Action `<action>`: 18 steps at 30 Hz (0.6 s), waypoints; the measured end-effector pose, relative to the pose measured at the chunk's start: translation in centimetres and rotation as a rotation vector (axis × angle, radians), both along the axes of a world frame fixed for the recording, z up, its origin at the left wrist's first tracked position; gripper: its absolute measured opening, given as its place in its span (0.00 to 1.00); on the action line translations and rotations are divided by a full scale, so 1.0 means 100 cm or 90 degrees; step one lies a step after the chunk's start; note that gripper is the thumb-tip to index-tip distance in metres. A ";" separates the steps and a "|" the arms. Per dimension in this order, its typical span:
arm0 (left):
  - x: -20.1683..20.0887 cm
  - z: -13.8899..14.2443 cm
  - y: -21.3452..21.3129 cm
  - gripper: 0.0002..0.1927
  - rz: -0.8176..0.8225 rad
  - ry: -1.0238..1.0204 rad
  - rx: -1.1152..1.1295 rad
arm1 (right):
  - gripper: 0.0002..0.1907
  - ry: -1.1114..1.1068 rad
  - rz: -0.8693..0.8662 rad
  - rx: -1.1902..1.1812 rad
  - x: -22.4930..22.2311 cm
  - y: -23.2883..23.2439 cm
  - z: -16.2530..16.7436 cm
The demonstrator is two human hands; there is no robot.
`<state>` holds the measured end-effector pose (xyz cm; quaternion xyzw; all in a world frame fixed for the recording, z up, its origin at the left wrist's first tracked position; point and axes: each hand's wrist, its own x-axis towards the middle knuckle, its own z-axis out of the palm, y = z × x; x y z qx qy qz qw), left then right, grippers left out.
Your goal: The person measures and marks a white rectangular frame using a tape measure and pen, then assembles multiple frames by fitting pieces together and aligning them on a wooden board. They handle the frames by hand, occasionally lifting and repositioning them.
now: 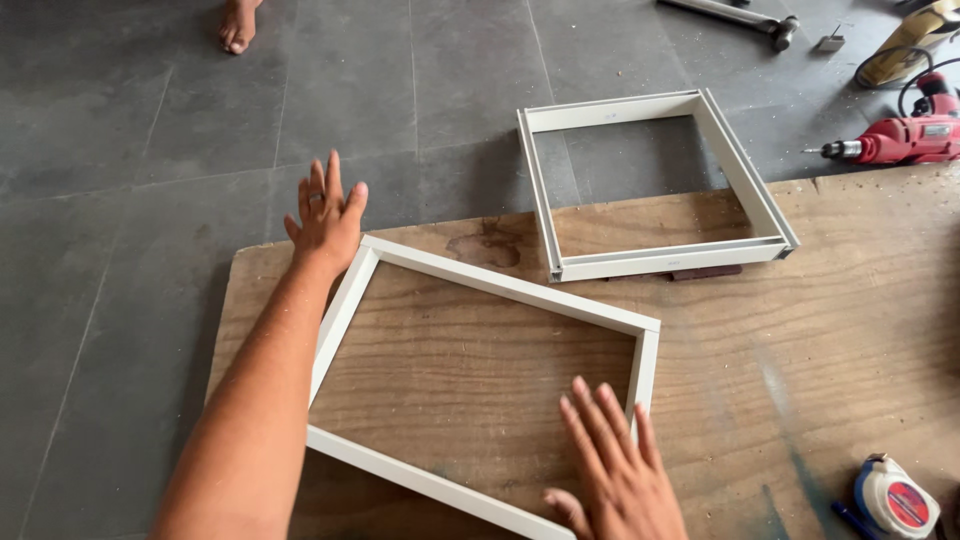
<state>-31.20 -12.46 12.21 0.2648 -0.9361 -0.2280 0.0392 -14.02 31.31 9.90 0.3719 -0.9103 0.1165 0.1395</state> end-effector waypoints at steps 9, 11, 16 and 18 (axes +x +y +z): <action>-0.008 -0.058 0.024 0.40 -0.043 -0.114 -0.105 | 0.44 0.088 0.097 0.006 0.005 0.001 -0.061; -0.017 -0.074 0.028 0.40 -0.045 -0.162 -0.107 | 0.36 0.080 0.037 0.072 0.009 0.007 -0.087; -0.018 -0.079 0.008 0.42 -0.029 -0.174 -0.038 | 0.29 0.098 0.012 0.055 0.012 0.003 -0.107; -0.013 -0.080 0.003 0.42 -0.028 -0.096 -0.023 | 0.29 0.099 0.005 0.097 0.015 0.008 -0.102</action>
